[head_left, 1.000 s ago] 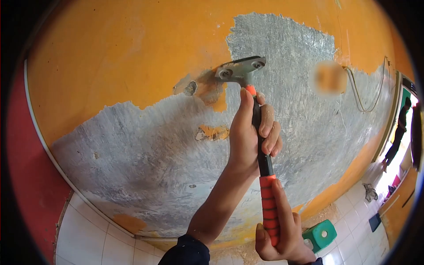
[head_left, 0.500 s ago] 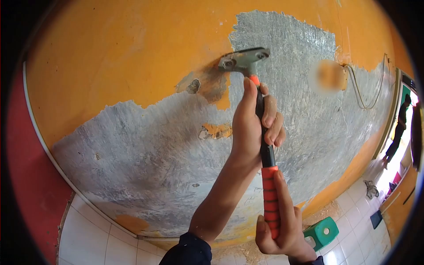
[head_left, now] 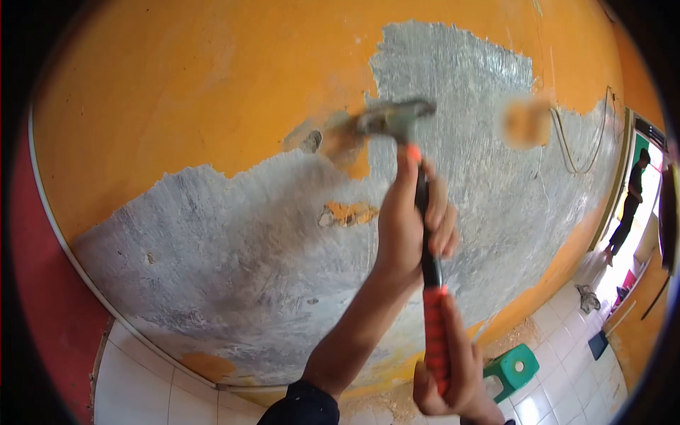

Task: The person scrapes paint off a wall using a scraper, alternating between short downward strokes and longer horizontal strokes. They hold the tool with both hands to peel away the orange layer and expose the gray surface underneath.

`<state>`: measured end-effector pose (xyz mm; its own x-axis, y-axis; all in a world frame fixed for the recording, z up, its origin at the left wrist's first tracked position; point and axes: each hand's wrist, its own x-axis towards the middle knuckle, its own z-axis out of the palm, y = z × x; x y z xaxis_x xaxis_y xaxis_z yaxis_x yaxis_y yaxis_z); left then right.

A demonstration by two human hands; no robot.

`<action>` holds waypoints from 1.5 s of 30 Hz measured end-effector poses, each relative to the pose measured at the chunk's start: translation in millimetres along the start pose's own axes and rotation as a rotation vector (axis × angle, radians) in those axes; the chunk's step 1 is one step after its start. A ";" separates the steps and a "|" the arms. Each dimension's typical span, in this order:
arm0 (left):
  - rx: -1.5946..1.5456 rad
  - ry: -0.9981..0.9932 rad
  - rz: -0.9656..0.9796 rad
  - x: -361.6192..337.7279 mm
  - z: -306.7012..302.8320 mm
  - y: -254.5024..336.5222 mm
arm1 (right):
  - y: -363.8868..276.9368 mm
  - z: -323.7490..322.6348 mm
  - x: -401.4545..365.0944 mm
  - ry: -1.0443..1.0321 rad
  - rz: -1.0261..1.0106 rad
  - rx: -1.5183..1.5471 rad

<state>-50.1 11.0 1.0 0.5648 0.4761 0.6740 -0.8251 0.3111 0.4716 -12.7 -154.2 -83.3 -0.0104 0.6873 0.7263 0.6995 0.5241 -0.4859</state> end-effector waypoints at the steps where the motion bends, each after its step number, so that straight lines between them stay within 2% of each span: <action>1: 0.049 0.041 -0.005 9.8 4.3 6.2 | 2.9 1.9 4.6 0.003 0.068 0.013; 2: 0.080 0.057 0.004 15.7 8.0 10.1 | 2.2 1.3 4.5 -0.005 0.082 0.013; 4: 0.043 0.070 -0.009 10.8 7.3 3.9 | 2.6 -1.2 7.9 0.093 -0.033 0.064; 6: 0.012 0.054 -0.037 1.5 3.4 -1.8 | -1.0 -1.4 4.5 0.075 0.035 0.135; 9: 0.050 0.050 -0.032 17.1 7.6 6.2 | 9.9 4.6 16.6 0.151 -0.176 -0.127; 12: 0.039 0.081 -0.025 14.5 11.3 5.3 | -1.2 -5.3 15.8 0.121 -0.107 0.006; 15: 0.012 0.005 -0.008 12.0 5.4 3.1 | 3.1 -1.0 19.0 0.140 -0.133 -0.043; 17: 0.011 0.034 -0.005 21.9 9.9 6.8 | 2.1 -2.8 18.4 0.142 -0.131 -0.072; 22: 0.006 0.031 -0.018 12.4 6.7 2.7 | 0.5 -6.8 11.9 0.086 -0.073 0.064; 24: 0.075 -0.012 -0.022 20.9 7.8 6.9 | 0.3 -2.1 22.2 0.138 -0.118 0.060; 26: 0.032 0.074 -0.002 30.3 16.1 11.3 | -0.3 -4.0 27.6 0.166 -0.081 0.054; 28: 0.012 0.043 -0.004 23.5 11.7 8.3 | 0.6 -0.4 21.6 0.181 -0.141 0.010; 30: -0.012 -0.015 -0.016 14.1 6.4 5.8 | -9.0 6.9 13.1 0.171 -0.011 0.403; 31: 0.000 -0.020 -0.009 16.5 7.6 8.0 | -13.6 -0.1 16.8 0.107 0.015 0.274; 32: -0.001 -0.019 -0.012 20.0 10.3 8.9 | -15.9 -1.7 21.3 0.107 0.017 0.274; 34: -0.023 0.097 -0.022 28.4 23.2 13.5 | -20.0 -3.7 28.0 0.178 -0.042 0.335; 35: -0.011 0.085 -0.008 27.3 23.0 12.6 | -18.6 -7.7 24.0 0.160 0.059 0.431; 36: -0.007 0.086 -0.015 23.7 19.3 11.6 | -15.3 -8.7 20.2 0.166 0.062 0.435; 38: 0.068 0.013 0.026 20.0 9.1 9.6 | -5.7 -9.5 16.6 0.059 0.061 0.209; 39: 0.069 0.010 0.033 21.9 12.0 11.5 | -2.3 -7.1 18.3 0.086 -0.009 0.164; 42: 0.006 0.130 0.013 26.7 27.7 16.0 | -12.7 -11.3 26.0 0.108 -0.073 0.216; 44: 0.014 0.139 0.006 22.1 22.8 13.9 | -16.3 -5.9 24.9 0.170 -0.085 0.255; 45: 0.037 0.082 0.003 17.1 15.3 11.0 | -12.0 -7.2 18.1 0.105 -0.043 0.239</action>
<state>-49.2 10.0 26.4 0.5577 0.5436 0.6273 -0.8250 0.2793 0.4914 -16.1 -151.6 -60.8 0.0463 0.6124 0.7892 0.5112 0.6642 -0.5454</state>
